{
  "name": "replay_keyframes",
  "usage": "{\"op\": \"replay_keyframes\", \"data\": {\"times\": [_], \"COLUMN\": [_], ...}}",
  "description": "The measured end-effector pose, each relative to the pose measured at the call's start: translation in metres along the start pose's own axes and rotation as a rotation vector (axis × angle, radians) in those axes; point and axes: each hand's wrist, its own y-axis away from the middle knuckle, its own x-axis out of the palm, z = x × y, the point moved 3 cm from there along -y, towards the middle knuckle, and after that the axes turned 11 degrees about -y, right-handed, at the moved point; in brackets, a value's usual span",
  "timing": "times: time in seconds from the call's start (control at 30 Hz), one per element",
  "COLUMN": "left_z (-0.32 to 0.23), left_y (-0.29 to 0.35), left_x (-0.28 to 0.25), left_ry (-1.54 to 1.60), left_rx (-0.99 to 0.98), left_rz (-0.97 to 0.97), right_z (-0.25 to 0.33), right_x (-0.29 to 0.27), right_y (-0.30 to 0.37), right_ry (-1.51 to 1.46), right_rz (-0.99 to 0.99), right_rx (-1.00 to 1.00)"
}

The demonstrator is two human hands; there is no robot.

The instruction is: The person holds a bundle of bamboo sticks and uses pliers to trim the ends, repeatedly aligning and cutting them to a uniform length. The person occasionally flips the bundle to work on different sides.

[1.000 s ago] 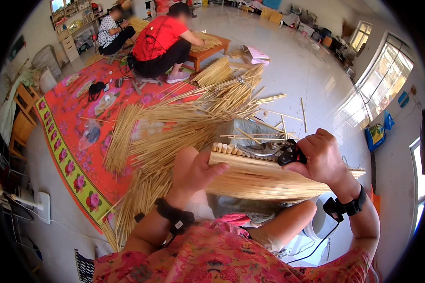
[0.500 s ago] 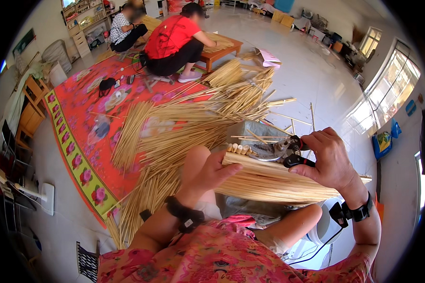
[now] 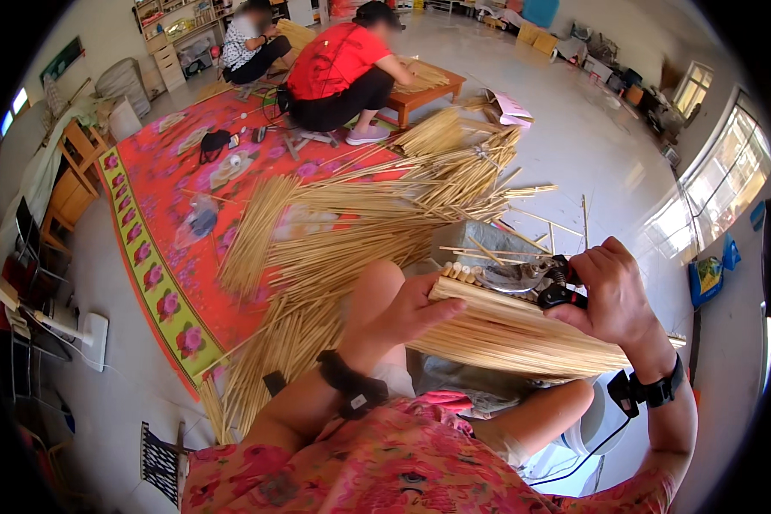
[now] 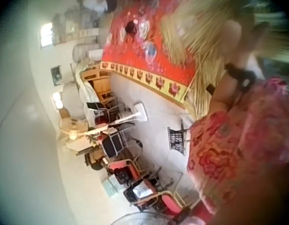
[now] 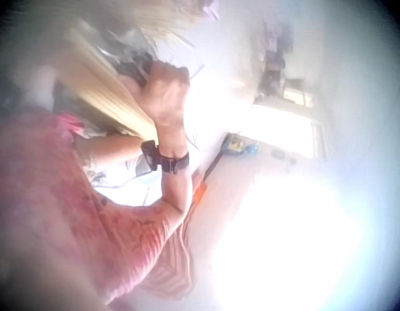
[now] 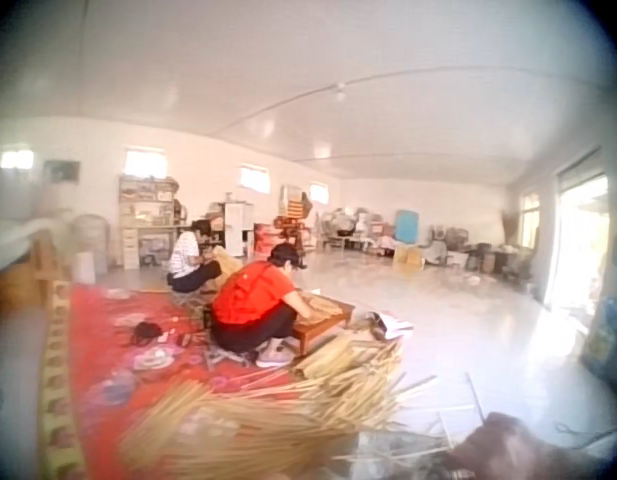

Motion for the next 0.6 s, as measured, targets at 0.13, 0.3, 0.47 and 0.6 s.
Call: {"op": "replay_keyframes", "data": {"times": [0.13, 0.3, 0.47, 0.6], "left_z": [0.006, -0.023, -0.017, -0.016], "left_y": [-0.001, -0.005, -0.011, -0.011], "left_x": [0.001, -0.006, -0.001, 0.002], "left_ry": [-0.034, -0.412, -0.314, -0.292], "left_rx": [0.013, 0.028, 0.201, 0.232], "left_rz": [-0.012, -0.077, -0.154, -0.166], "right_z": [0.0, 0.0, -0.007, -0.01], "right_x": [0.0, -0.002, -0.007, -0.022], "right_y": [0.003, 0.005, 0.006, 0.009], "right_ry": [0.0, 0.033, -0.006, -0.079], "right_rz": [-0.003, -0.003, -0.107, -0.073], "right_rx": [0.002, -0.004, 0.008, 0.151]}}
